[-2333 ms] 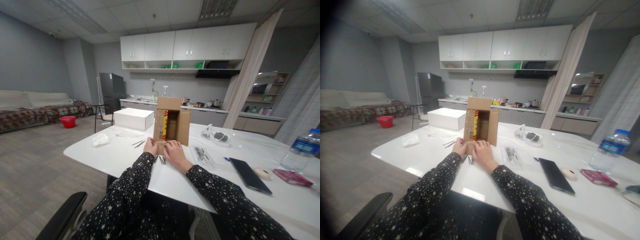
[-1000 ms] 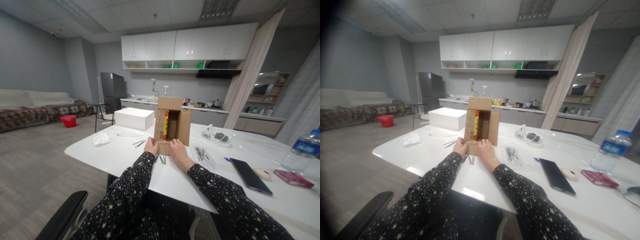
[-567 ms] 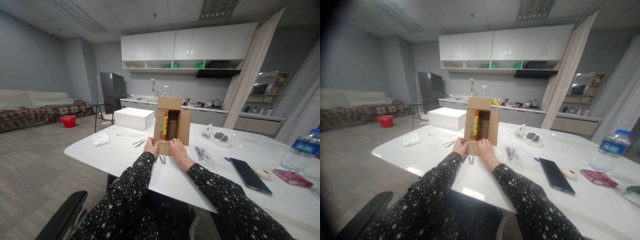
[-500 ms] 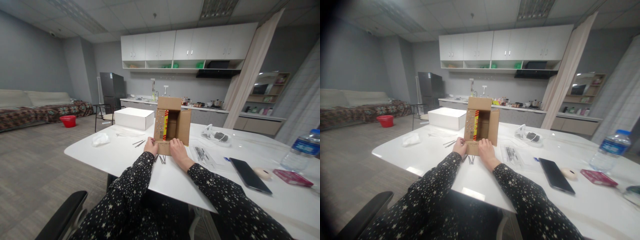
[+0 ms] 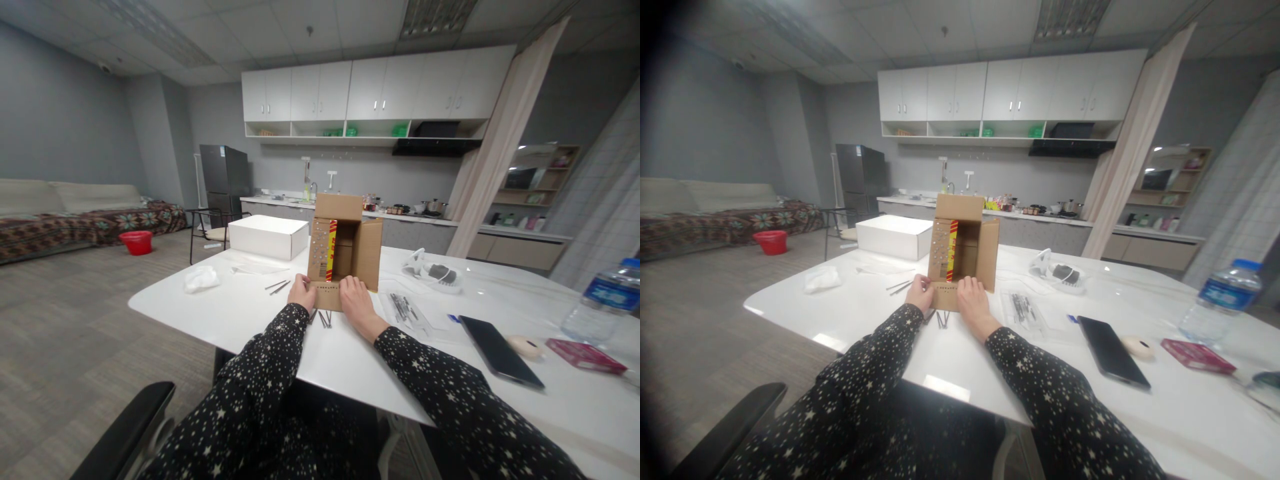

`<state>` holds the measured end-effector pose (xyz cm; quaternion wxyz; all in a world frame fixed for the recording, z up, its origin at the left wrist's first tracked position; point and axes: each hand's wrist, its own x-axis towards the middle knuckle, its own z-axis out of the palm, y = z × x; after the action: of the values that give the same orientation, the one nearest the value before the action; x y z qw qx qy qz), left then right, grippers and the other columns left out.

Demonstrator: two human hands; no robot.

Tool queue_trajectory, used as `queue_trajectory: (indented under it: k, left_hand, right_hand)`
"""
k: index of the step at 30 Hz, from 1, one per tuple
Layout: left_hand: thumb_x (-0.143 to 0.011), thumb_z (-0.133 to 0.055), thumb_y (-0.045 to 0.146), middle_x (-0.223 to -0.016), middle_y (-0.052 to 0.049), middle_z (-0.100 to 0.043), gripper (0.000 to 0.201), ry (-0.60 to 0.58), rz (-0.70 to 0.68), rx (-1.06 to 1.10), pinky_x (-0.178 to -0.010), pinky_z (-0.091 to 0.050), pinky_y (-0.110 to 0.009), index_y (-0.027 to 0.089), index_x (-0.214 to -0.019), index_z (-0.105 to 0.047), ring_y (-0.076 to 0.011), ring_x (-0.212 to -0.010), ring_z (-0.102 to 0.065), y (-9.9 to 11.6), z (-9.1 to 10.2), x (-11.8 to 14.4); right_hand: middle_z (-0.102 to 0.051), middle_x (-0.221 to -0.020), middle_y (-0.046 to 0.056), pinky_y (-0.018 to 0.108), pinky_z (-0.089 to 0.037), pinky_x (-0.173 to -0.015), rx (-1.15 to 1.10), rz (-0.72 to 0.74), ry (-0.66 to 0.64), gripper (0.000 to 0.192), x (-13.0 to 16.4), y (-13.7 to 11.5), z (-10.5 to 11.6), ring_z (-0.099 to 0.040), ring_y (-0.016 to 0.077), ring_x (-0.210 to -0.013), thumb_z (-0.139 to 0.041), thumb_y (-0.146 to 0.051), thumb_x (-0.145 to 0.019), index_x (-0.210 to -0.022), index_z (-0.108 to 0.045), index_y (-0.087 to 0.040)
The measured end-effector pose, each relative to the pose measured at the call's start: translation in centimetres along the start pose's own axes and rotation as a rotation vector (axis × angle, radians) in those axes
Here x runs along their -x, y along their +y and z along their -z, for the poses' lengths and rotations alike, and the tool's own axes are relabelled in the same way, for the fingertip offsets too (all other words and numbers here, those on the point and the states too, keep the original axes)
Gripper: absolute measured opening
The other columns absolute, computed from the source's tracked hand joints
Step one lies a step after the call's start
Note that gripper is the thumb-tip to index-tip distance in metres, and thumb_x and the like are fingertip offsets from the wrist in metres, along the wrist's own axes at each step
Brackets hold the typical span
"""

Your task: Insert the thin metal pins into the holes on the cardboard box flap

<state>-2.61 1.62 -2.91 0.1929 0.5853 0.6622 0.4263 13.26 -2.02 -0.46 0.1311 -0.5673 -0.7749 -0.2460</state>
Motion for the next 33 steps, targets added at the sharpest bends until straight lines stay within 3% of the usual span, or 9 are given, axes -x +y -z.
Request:
queue_trajectory:
  k: [33]
  left_hand:
    - [-0.074, -0.049, 0.022, -0.083, -0.001, -0.062, 0.016, -0.014, 0.011, -0.004, -0.067, -0.042, -0.027, 0.024, -0.089, -0.044, -0.0163, -0.075, -0.058, 0.2, 0.2, 0.2]
  right_hand:
    - [-0.054, -0.092, 0.010, 0.033, -0.033, -0.076, -0.115, 0.009, 0.054, 0.012, 0.1, 0.4, -1.1, -0.045, 0.0227, -0.087, -0.040, -0.008, -0.088, -0.092, -0.050, -0.014]
